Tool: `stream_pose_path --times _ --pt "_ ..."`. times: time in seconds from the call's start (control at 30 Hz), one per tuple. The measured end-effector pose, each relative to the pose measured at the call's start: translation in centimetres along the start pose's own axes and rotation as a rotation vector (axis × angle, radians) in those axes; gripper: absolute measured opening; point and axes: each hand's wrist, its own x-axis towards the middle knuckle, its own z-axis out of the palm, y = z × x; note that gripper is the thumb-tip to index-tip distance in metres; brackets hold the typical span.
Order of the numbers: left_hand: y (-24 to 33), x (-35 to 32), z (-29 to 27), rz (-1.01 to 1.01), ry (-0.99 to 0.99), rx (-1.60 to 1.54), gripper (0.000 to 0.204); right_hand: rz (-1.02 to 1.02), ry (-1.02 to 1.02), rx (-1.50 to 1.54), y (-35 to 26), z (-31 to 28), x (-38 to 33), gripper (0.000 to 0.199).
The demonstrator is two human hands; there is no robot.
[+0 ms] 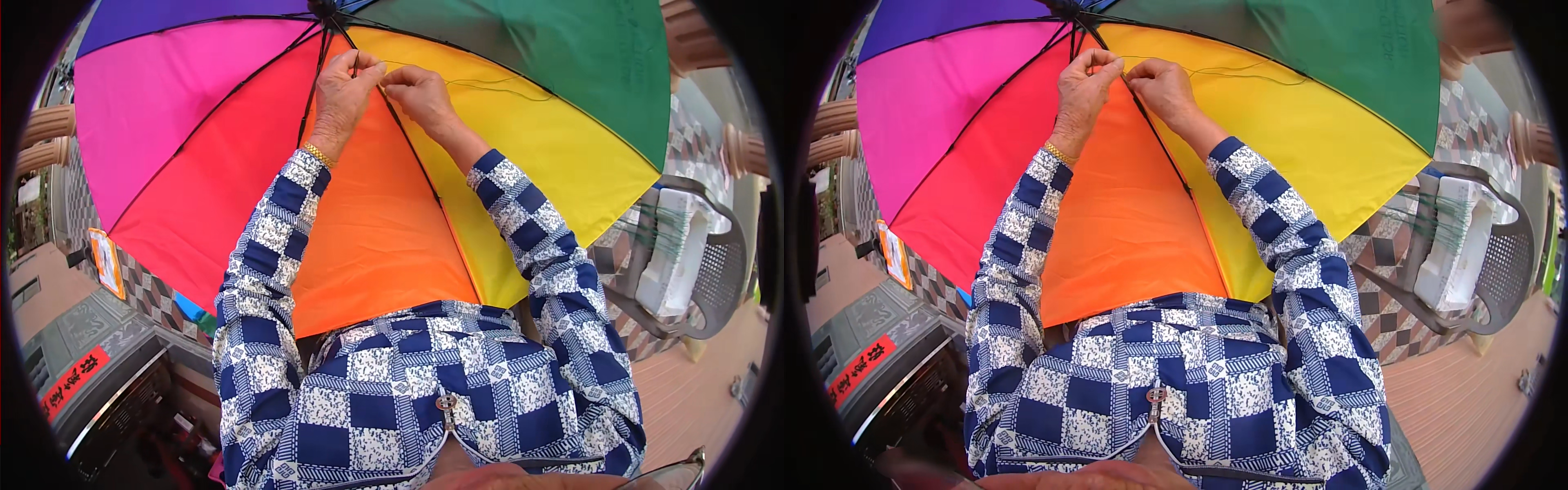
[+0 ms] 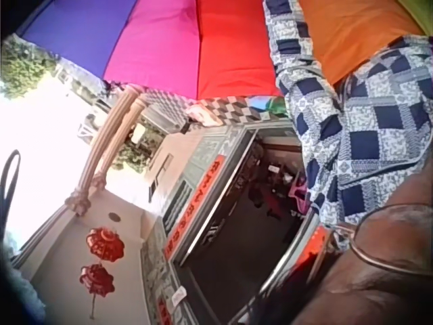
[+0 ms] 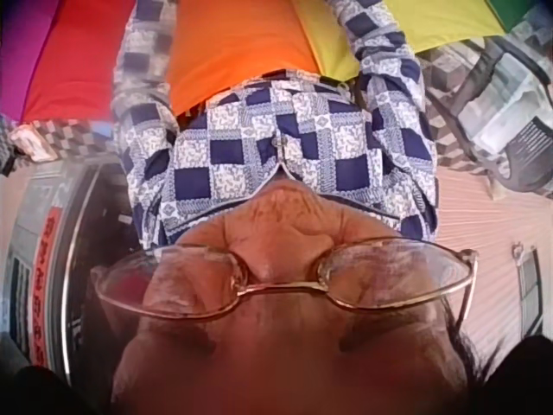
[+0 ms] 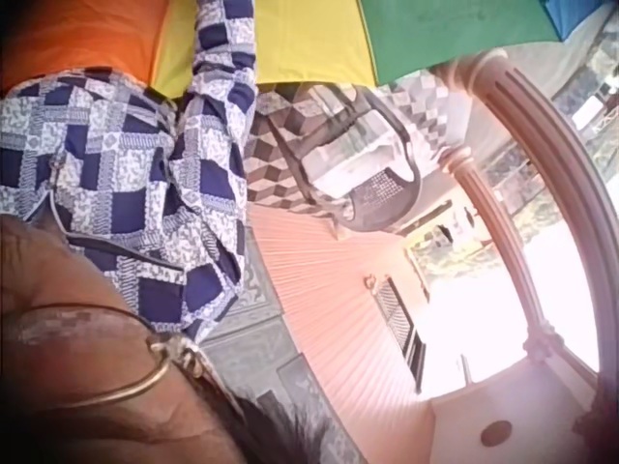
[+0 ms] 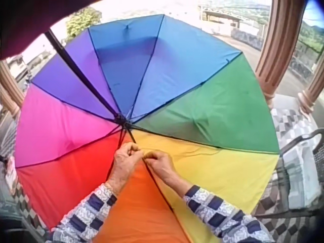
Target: Repairing or assembling a colorful umbrella by attaching the fabric to the ribs.
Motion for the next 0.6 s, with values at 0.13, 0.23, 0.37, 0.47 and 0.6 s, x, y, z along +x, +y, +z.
stream_pose_path --times 0.13,0.23,0.37,0.47,0.6 --pt "0.4 -0.8 0.5 -0.296 0.094 -0.460 0.011 0.214 0.014 0.393 0.8 -0.2 -0.7 0.015" --pt "0.1 -0.6 0.0 -0.390 0.139 -0.500 0.015 0.196 -0.044 0.465 0.7 -1.7 -2.5 0.012" --pt "-3.0 -1.1 -1.7 -0.390 0.140 -0.324 0.020 0.340 -0.373 0.534 -1.5 -6.9 -5.7 0.010" --pt "-3.8 -2.0 -1.4 -0.347 0.089 -0.148 0.022 0.078 -0.106 0.959 -1.6 -19.2 -4.0 0.006" --pt "-7.2 -2.8 -0.2 -0.307 -0.031 0.055 0.025 -0.325 0.819 0.953 0.1 -42.1 -3.7 0.011"
